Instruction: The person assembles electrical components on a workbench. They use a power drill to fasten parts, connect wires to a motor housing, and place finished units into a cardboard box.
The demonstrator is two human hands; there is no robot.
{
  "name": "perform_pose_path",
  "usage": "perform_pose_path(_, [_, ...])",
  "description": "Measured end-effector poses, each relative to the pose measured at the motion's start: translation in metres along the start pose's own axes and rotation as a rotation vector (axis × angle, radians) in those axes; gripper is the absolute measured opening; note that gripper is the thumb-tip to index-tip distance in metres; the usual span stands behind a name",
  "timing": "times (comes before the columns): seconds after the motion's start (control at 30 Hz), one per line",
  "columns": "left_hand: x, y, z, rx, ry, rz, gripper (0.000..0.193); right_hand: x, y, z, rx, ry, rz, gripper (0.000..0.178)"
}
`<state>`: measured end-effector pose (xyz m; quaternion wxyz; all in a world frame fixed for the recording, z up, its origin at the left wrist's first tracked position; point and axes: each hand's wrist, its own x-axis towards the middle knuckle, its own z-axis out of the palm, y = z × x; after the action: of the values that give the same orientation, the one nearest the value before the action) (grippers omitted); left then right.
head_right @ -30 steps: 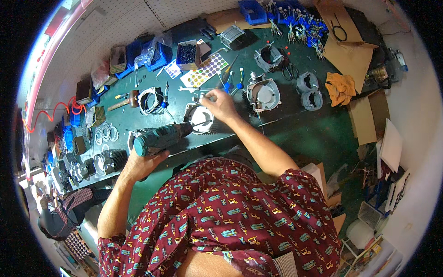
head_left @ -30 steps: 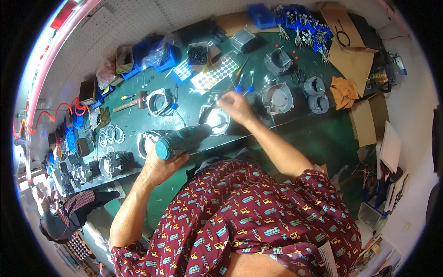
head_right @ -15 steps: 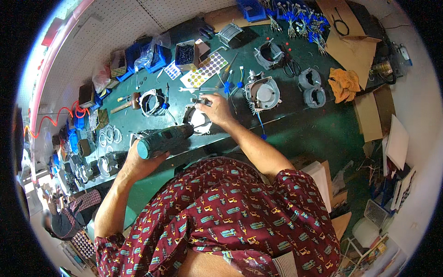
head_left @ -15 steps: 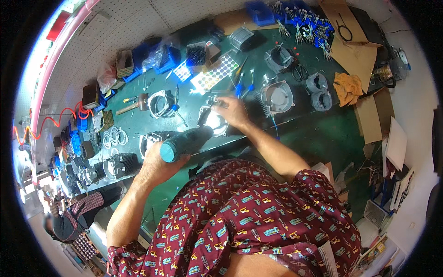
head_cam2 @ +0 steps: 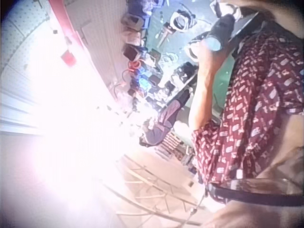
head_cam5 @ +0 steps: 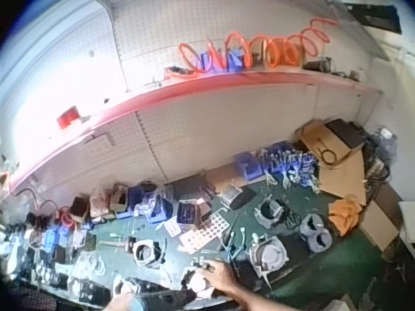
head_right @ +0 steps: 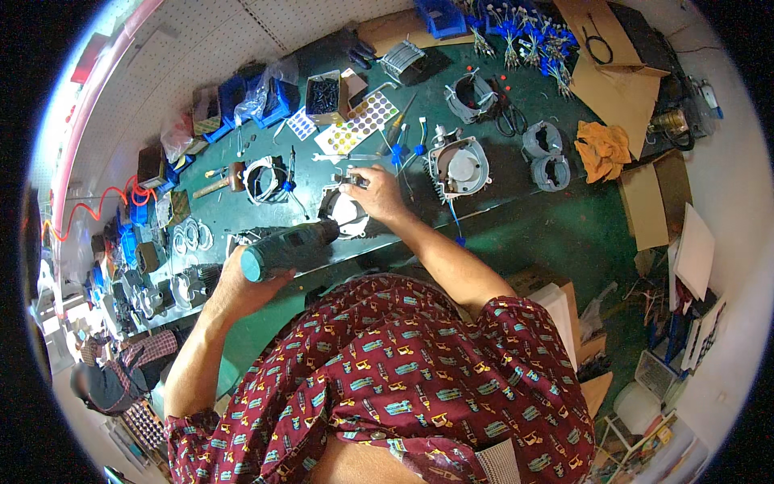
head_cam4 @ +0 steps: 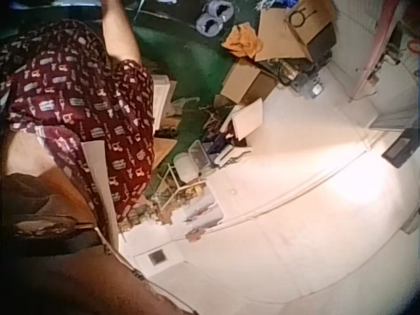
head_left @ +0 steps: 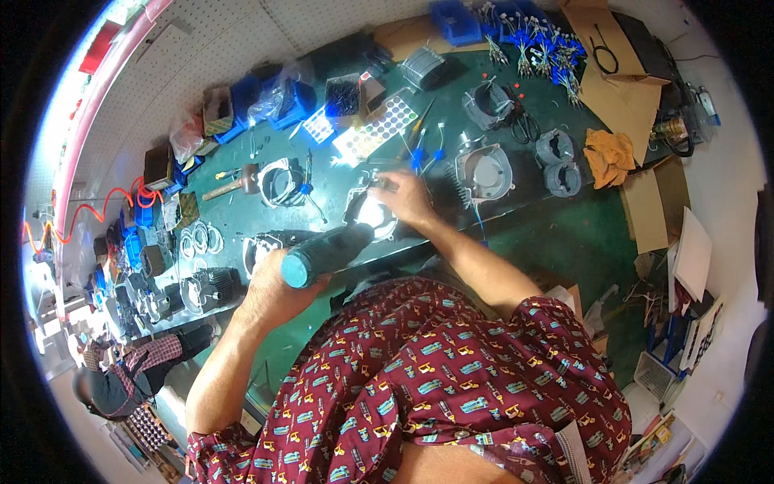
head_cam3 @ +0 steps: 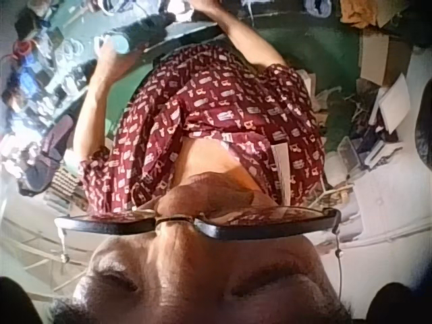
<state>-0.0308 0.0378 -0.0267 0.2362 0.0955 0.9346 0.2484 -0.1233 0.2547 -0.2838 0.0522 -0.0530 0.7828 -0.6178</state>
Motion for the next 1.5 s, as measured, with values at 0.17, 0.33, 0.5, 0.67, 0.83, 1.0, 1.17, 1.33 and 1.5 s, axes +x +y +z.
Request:
perform_pose_path(0.17, [0.023, 0.034, -0.022, 0.151, -0.131, -0.103, 0.034, 0.0, 0.004, 0.0, 0.016, 0.003, -0.014, 0.046])
perform_pose_path(0.33, [0.046, 0.053, -0.028, 0.269, -0.126, -0.061, 0.031, -0.003, -0.009, -0.002, -0.036, 0.044, -0.085, 0.042])
perform_pose_path(0.5, [0.049, 0.056, -0.031, 0.341, -0.162, -0.043, 0.029, -0.001, -0.003, 0.005, 0.0, 0.065, -0.108, 0.042])
perform_pose_path(0.67, [0.043, 0.064, -0.03, 0.298, -0.114, -0.112, 0.032, 0.002, -0.001, 0.014, 0.027, 0.049, -0.048, 0.044])
perform_pose_path(0.83, [0.026, 0.058, -0.022, 0.199, -0.051, -0.179, 0.029, 0.004, -0.007, 0.01, -0.034, 0.013, -0.059, 0.047])
perform_pose_path(1.0, [0.006, 0.05, -0.011, 0.128, 0.014, -0.21, 0.029, 0.007, 0.009, 0.011, 0.114, 0.003, -0.089, 0.046])
perform_pose_path(1.17, [-0.023, 0.042, -0.006, -0.06, 0.131, -0.234, 0.037, -0.002, 0.005, -0.02, 0.153, 0.14, -0.047, 0.037])
perform_pose_path(1.33, [-0.056, 0.057, -0.021, -0.495, 0.219, -0.405, 0.036, -0.016, -0.053, -0.06, 0.424, -0.17, 0.334, 0.033])
perform_pose_path(1.5, [-0.069, 0.043, -0.03, -0.627, 0.275, -0.466, 0.028, -0.008, -0.102, -0.062, 0.968, -0.511, 0.605, 0.032])
